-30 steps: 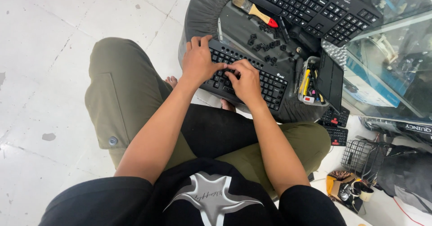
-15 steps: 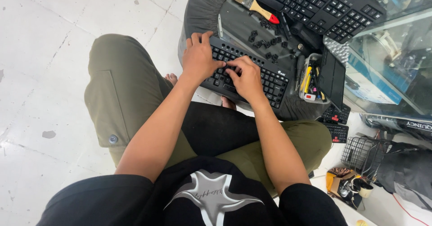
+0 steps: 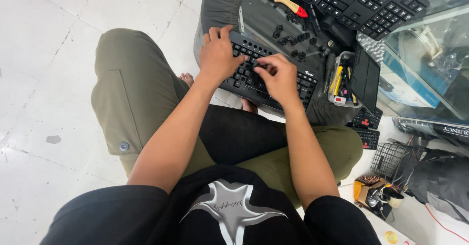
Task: The person sits cross-legged on the floor and assembles a black keyboard by inserting keycaps into the keyboard base. They pick up keycaps from a nearby pile and press them into place one by one.
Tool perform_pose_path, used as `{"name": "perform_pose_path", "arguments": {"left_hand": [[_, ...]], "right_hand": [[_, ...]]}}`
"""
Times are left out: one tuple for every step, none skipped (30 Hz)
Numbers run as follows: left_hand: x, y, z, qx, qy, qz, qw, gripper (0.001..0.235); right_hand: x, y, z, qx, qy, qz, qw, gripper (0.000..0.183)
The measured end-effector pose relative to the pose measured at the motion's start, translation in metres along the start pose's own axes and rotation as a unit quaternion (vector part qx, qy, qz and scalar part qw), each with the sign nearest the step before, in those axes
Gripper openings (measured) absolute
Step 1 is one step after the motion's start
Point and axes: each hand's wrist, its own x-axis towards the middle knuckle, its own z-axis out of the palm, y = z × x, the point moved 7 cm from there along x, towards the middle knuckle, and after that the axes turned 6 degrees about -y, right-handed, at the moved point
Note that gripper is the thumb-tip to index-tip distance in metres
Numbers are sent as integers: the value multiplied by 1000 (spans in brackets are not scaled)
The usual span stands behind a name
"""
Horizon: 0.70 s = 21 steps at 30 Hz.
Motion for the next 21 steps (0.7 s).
{"name": "perform_pose_path", "arguments": {"left_hand": [[0,-2,2,1,1,-1,1000,87],[1,-3,3,6,3,5,1000,88],[2,-3,5,10,5,11,1000,88],[2,-4,4,11,7,10,1000,88],[3,-4,4,9,5,11,1000,90],[2,-4,5,6,2,11,1000,91],[2,-3,3,6,2,11,1000,91],[1,-2,2,6,-6,6,1000,93],[0,-1,1,5,-15,1,1000,95],[1,-1,3,5,-16,2,1000,95],[1,-1,4,8,-9,5,1000,97],[1,-2,4,12,-3,7,1000,99],[0,-1,4,12,-4,7,1000,99],[0,-1,4,18,-4,9,1000,101],[0,0,3,23,-5,11,1000,102],[-1,0,3,24,-5,11,1000,102],[-2,1,2,26,-3,11,1000,103],[-3,1,3,27,-1,10,1000,104],[-3,2,4,27,-1,10,1000,104],[-3,2,5,33,2,8,999,105],[-3,2,6,38,6,6,999,106]], "right_hand": [[0,-1,5,1,0,-1,1000,18],[1,-2,11,-2,-13,-5,1000,18],[2,-4,17,-4,-26,-10,1000,19],[4,-3,19,-4,-27,-11,1000,19],[5,-1,20,-18,-27,-4,999,19],[5,1,22,-33,-27,4,999,19],[6,-1,21,-33,-27,3,999,19],[6,-2,21,-32,-31,13,999,19],[6,-3,21,-31,-35,23,999,19],[7,-3,21,-32,-34,23,999,19],[7,-4,21,-36,-34,20,999,18],[7,-5,22,-41,-35,17,998,18],[8,-5,21,-40,-35,18,998,18],[8,-5,22,-43,-41,17,998,18],[9,-6,22,-46,-46,16,998,18],[9,-4,23,-46,-46,15,998,18],[10,-3,24,-53,-43,13,998,17],[10,-1,24,-61,-41,11,997,16],[10,-2,24,-61,-41,11,997,16],[11,-3,24,-67,-42,4,997,14],[12,-4,25,-74,-43,-3,996,14]]}}
